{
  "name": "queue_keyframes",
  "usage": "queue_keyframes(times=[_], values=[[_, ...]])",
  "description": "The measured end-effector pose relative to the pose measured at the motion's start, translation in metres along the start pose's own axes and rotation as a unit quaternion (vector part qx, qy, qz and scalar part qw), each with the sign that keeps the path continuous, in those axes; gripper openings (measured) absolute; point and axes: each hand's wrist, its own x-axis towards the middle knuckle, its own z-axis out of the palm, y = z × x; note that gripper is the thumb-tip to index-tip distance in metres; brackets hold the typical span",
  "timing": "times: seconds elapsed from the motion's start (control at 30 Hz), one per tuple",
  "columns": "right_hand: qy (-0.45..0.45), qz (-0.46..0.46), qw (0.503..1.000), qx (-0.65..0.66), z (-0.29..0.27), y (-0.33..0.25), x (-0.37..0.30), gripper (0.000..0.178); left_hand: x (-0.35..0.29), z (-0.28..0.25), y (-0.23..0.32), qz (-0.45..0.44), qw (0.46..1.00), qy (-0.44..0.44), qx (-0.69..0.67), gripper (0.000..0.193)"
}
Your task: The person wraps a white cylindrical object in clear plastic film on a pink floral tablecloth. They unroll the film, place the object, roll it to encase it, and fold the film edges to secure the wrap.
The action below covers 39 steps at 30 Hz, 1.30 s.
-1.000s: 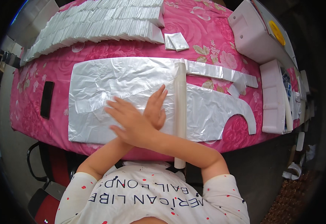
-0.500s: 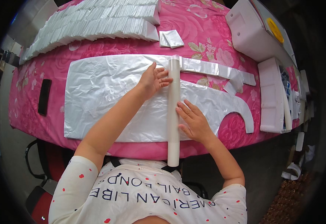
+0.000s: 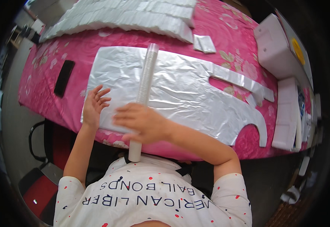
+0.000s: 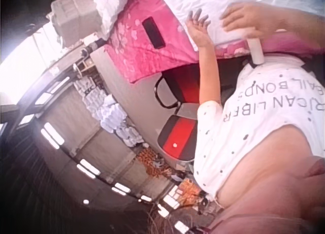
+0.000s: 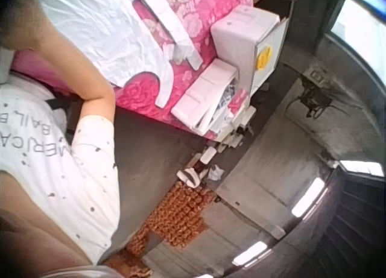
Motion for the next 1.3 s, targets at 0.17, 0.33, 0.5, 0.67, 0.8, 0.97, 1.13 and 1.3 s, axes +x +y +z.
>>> queue_keyframes(times=[0.17,0.33,0.5,0.67,0.8,0.97,1.13,1.3], values=[[-0.055,0.064,0.975,-0.205,-0.014,0.059,0.005,0.05,-0.056,-0.054,-0.008,0.028,0.996,0.079,0.042,0.048],[-0.106,0.019,0.968,-0.227,0.021,0.087,0.065,0.056,-0.093,-0.056,-0.027,0.092,0.98,0.066,0.164,0.05],[0.04,0.166,0.954,-0.247,0.097,0.091,0.132,0.058,-0.099,-0.032,-0.025,0.167,0.74,0.126,0.639,0.082],[0.3,0.337,0.883,-0.133,0.129,0.089,0.152,0.081,-0.093,-0.049,-0.014,0.003,0.833,0.127,0.538,0.084],[0.387,0.325,0.795,0.335,0.098,0.09,0.141,0.066,-0.093,-0.045,-0.012,-0.064,0.996,-0.026,0.063,0.059],[0.315,0.167,0.605,0.711,0.02,0.042,0.119,0.06,-0.095,-0.006,-0.013,-0.181,0.799,-0.281,-0.5,0.065],[0.365,0.185,0.701,0.585,-0.022,0.014,0.08,0.059,-0.074,0.015,-0.004,-0.218,0.874,-0.334,-0.278,0.064],[0.468,0.294,0.707,0.441,-0.004,0.012,0.039,0.057,-0.059,0.046,-0.011,-0.113,0.965,-0.163,0.169,0.052]])
